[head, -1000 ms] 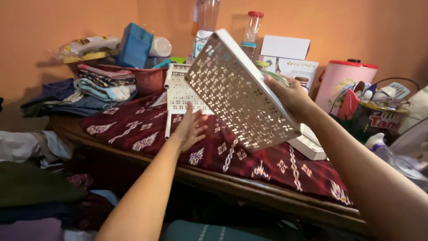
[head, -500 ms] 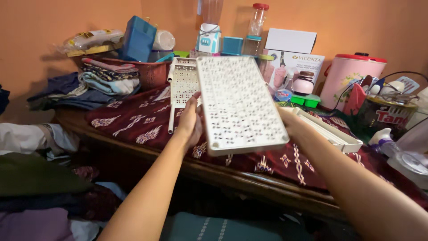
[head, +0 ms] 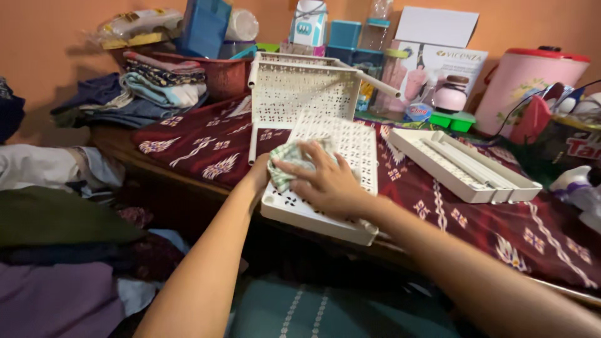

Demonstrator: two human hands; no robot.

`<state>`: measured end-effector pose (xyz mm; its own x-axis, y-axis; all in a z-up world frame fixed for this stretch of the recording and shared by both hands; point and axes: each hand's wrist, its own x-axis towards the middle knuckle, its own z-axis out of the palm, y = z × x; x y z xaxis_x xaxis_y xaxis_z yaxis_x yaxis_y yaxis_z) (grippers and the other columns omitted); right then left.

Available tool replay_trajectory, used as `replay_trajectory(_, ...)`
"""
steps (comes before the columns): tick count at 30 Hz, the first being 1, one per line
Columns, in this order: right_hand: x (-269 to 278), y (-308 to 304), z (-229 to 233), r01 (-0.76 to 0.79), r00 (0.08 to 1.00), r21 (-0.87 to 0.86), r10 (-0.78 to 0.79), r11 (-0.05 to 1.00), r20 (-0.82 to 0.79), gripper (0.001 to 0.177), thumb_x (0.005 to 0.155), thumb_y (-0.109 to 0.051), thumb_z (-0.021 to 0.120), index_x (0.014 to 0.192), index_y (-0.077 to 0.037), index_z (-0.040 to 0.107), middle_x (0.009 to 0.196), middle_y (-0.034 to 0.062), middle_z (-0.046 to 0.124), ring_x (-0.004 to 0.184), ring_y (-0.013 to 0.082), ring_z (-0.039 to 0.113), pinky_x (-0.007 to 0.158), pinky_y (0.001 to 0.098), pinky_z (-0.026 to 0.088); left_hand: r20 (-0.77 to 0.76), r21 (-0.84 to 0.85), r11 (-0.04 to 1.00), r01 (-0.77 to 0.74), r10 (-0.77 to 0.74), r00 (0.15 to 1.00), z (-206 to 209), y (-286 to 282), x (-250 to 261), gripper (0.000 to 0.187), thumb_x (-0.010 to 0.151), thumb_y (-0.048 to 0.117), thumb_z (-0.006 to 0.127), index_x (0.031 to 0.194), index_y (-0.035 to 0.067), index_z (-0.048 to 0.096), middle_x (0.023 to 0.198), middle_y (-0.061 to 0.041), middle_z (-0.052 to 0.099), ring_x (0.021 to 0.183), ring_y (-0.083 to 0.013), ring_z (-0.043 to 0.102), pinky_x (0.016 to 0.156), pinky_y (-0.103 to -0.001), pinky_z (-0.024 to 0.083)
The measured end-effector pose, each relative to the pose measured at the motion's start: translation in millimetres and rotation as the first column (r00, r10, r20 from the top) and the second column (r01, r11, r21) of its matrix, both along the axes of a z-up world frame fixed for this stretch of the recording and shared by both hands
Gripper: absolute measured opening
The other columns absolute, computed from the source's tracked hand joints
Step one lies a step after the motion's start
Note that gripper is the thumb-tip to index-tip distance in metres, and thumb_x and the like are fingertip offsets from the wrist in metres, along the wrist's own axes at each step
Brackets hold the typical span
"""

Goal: The person assembles a white plastic dish rack by inserting vertical support rods into perforated trays and wiping the components with a cloth. The person handles the trays and rods one at a time, repeatedly inserting and removing the rods while cleaning the surfaces.

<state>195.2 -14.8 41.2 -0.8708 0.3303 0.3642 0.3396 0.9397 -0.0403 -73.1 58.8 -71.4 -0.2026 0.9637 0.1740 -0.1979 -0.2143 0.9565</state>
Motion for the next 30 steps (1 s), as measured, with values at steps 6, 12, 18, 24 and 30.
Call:
replay_trajectory(6, -48.0, 41.5, 40.5, 0.234, 0.972, -0.075, -0.236, 0.969, -0.011, 0.052, 0.104, -0.046, 0.035, 0.154, -0.038, 0.041, 0.164, 0.0110, 0.029, 0.143, 0.0424, 0.034, 0.113, 0.0635, 0.026, -0.387, 0.303, 0.901, -0.309, 0.413, 0.824, -18.3, 16.0, -1.6, 0.042, 0.101, 0.030, 0.049, 0.108, -0.004, 0.072, 0.091, -0.013, 0.076, 0.080, -0.0183, 0.070, 0.070, -0.033, 0.055)
replay_trajectory(12, -30.6, -4.9, 23.0, 0.260, 0.965, -0.366, -0.256, 0.894, 0.061, 0.048, 0.105, -0.044, 0.047, 0.152, -0.035, 0.051, 0.121, 0.0188, 0.076, 0.105, 0.0356, 0.073, 0.093, 0.0448, 0.057, 0.000, -0.034, 0.951, -0.308, 0.308, 0.951, -13.1, 6.2, -10.8, 0.044, 0.099, 0.032, 0.050, 0.106, -0.006, 0.071, 0.093, -0.015, 0.076, 0.082, -0.0217, 0.072, 0.070, -0.037, 0.056)
replay_trajectory(18, 41.1, -10.4, -2.9, -0.301, 0.938, -0.046, 0.288, 0.952, -0.192, 0.042, 0.102, -0.032, 0.058, 0.142, -0.019, 0.061, 0.143, 0.0193, 0.063, 0.092, 0.0341, 0.074, 0.084, 0.0415, 0.058, 0.170, -0.202, 0.968, -0.146, 0.181, 0.969, 25.2, -15.7, 18.1, 0.039, 0.099, 0.030, 0.057, 0.109, -0.005, 0.072, 0.094, -0.016, 0.077, 0.078, -0.0248, 0.074, 0.069, -0.038, 0.060)
replay_trajectory(24, 68.7, 30.9, 4.0, 0.121, 0.939, -0.339, -0.218, 0.933, -0.267, 0.043, 0.098, -0.034, 0.059, 0.132, -0.009, 0.065, 0.127, 0.0183, 0.070, 0.072, 0.0245, 0.074, 0.070, 0.0398, 0.058, -0.177, -0.213, 0.930, -0.299, 0.264, 0.948, 71.7, -43.2, 55.2, 0.038, 0.092, 0.029, 0.063, 0.101, -0.005, 0.074, 0.089, -0.015, 0.076, 0.070, -0.0213, 0.071, 0.061, -0.037, 0.056)
replay_trajectory(30, 49.2, -19.5, 7.7, 0.066, 0.972, -0.546, -0.178, 0.835, -0.155, 0.048, 0.098, -0.037, 0.054, 0.143, -0.020, 0.062, 0.086, 0.0268, 0.078, 0.065, 0.0260, 0.073, 0.063, 0.0390, 0.057, -0.075, -0.119, 0.959, -0.256, 0.248, 0.966, 81.7, -31.9, 52.1, 0.033, 0.090, 0.025, 0.064, 0.104, -0.003, 0.073, 0.092, -0.014, 0.075, 0.074, -0.0213, 0.070, 0.065, -0.039, 0.056)
